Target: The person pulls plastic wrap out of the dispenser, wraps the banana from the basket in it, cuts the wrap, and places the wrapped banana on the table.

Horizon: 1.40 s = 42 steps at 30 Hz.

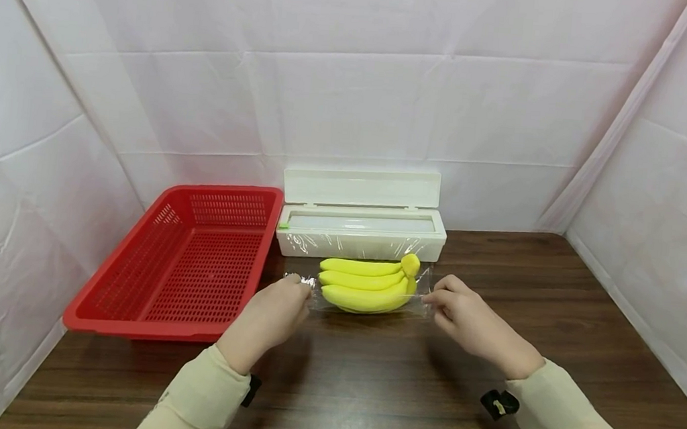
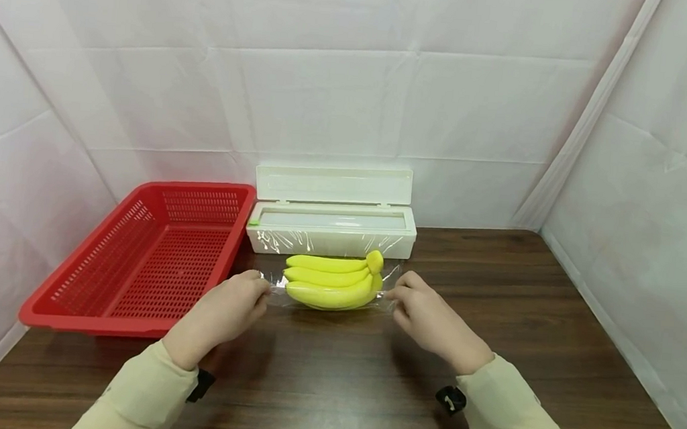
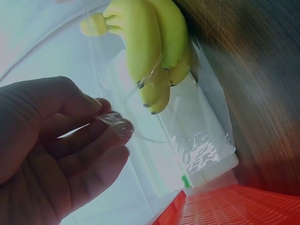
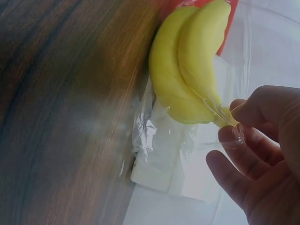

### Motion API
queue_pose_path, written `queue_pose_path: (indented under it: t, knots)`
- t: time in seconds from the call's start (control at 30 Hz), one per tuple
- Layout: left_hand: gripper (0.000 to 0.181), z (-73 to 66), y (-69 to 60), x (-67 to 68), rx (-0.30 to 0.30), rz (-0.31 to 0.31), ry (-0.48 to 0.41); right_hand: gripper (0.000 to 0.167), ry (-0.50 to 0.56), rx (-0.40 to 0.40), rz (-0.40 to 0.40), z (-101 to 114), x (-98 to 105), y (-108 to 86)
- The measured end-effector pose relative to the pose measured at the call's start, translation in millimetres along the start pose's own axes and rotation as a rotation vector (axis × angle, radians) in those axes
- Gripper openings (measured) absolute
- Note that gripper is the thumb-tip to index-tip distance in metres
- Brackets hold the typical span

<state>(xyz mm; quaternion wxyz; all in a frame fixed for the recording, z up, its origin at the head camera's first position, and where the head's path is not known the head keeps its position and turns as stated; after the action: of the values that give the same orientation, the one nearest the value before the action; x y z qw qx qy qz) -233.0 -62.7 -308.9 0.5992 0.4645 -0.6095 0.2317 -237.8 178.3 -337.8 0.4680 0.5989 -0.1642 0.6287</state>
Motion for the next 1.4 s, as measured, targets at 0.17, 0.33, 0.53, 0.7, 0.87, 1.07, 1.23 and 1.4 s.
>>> queue_pose_path:
  t: [0.17, 0.33, 0.53, 0.7, 0.87, 1.07, 1.23, 1.4]
  knots:
    - [0.013, 0.3, 1.0, 1.8, -0.001, -0.058, 0.002, 0.025, -0.003, -0.005, -0.009, -1, -1, 2.4]
    - [0.015, 2.1, 3.8, -0.8, 0.02, -0.085, -0.012, 0.028, -0.009, -0.018, -0.005, -2, -3, 4.3]
    - [0.017, 2.3, 6.6, -2.8, 0.021, -0.136, -0.021, 0.03, -0.014, -0.035, -0.009, -5, -7, 6.4]
    - [0.019, 5.3, 9.8, -6.9, 0.049, -0.15, -0.023, 0.031, -0.022, -0.044, -0.027, -8, -9, 8.9]
    - [0.025, 9.7, 14.7, -14.9, 0.109, -0.113, -0.02, 0.032, -0.021, -0.042, -0.041, -9, -11, 10.3]
    - [0.033, 11.2, 19.3, -24.3, 0.182, -0.047, -0.02, 0.035, -0.023, -0.058, -0.04, -11, -14, 11.7]
    - [0.041, 12.7, 22.0, -31.0, 0.223, -0.018, -0.002, 0.035, -0.011, -0.075, -0.028, -13, -18, 12.2]
    - [0.046, 16.8, 23.3, -37.7, 0.276, 0.018, -0.007, 0.035, 0.01, -0.104, 0.01, -17, -23, 11.4]
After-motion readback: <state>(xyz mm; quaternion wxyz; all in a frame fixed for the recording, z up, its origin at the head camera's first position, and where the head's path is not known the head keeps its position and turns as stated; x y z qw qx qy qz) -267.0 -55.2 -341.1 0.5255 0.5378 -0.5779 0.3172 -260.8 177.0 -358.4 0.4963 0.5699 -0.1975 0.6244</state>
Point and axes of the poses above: each hand's wrist, its own y-axis towards the middle knuckle, its own x-axis out of the back of the hand, z = x × y, the point moved 8 cm from there along y, towards the middle knuckle, and after that the axes turned 3 degrees about -y, right-handed, at the moved point
